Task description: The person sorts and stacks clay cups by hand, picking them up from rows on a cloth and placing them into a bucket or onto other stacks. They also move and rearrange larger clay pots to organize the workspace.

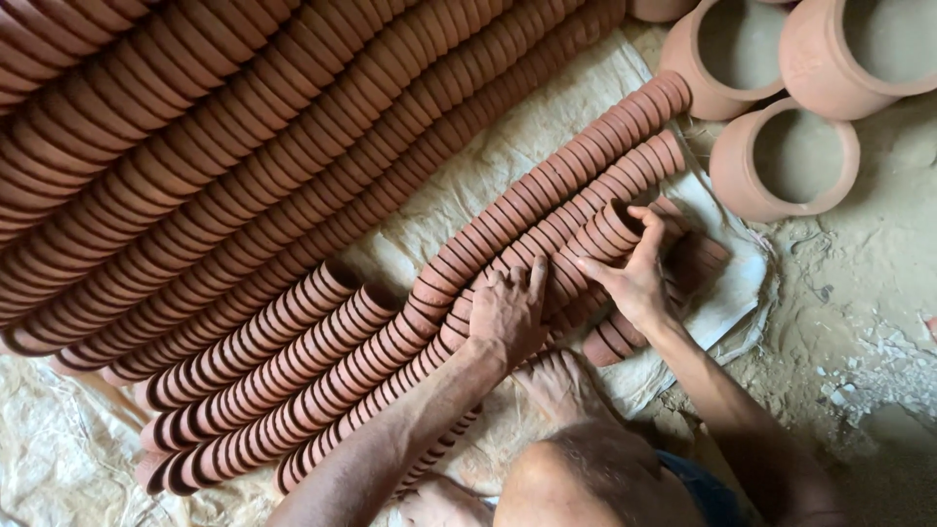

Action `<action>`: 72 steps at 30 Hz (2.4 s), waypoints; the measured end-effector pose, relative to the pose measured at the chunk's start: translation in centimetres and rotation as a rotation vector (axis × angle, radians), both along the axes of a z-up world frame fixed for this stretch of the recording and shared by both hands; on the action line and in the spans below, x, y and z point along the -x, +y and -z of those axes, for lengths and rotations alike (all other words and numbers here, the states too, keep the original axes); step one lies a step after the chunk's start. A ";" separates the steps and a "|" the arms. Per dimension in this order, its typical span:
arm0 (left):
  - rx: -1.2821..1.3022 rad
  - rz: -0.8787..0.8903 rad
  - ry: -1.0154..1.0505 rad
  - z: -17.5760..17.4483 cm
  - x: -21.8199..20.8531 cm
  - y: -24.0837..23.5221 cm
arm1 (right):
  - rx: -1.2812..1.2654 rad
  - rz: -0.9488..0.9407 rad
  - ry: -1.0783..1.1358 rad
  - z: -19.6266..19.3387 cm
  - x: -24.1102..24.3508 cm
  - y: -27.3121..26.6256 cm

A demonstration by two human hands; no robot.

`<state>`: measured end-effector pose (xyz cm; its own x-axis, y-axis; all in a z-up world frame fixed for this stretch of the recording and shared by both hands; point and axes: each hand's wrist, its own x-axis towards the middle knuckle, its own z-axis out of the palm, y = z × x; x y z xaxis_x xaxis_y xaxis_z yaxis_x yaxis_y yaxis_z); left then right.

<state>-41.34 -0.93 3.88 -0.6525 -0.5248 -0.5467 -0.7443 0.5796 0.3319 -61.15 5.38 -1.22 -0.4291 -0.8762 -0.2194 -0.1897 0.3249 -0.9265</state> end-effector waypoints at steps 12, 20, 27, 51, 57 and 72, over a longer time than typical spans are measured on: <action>-0.027 0.053 -0.023 1.5 -0.4 0.2 | 0.073 0.049 -0.114 0.3 -0.5 0.5; -0.024 0.002 0.041 1.7 -1.1 0.4 | 0.114 0.075 -0.321 0.2 -1.4 0.0; -0.077 -0.063 0.074 -2.8 -2.0 -1.0 | 0.242 0.100 -0.421 -1.6 -1.5 0.2; 0.251 -0.391 0.240 5.1 -10.1 -10.0 | 0.118 -0.385 -0.252 0.3 -3.4 -16.0; 0.274 -0.356 0.120 6.9 -12.6 -9.6 | -0.045 -0.496 -0.098 2.2 -5.0 -16.8; 0.335 -0.227 -0.093 7.7 -13.7 -8.5 | -0.267 -0.713 0.327 4.0 -5.8 -17.2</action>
<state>-27.61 -9.41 -3.81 -0.4552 -0.8087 -0.3725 -0.8837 0.4615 0.0780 -55.35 -11.85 -5.25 0.1312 -0.8985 -0.4188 -0.6800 0.2258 -0.6976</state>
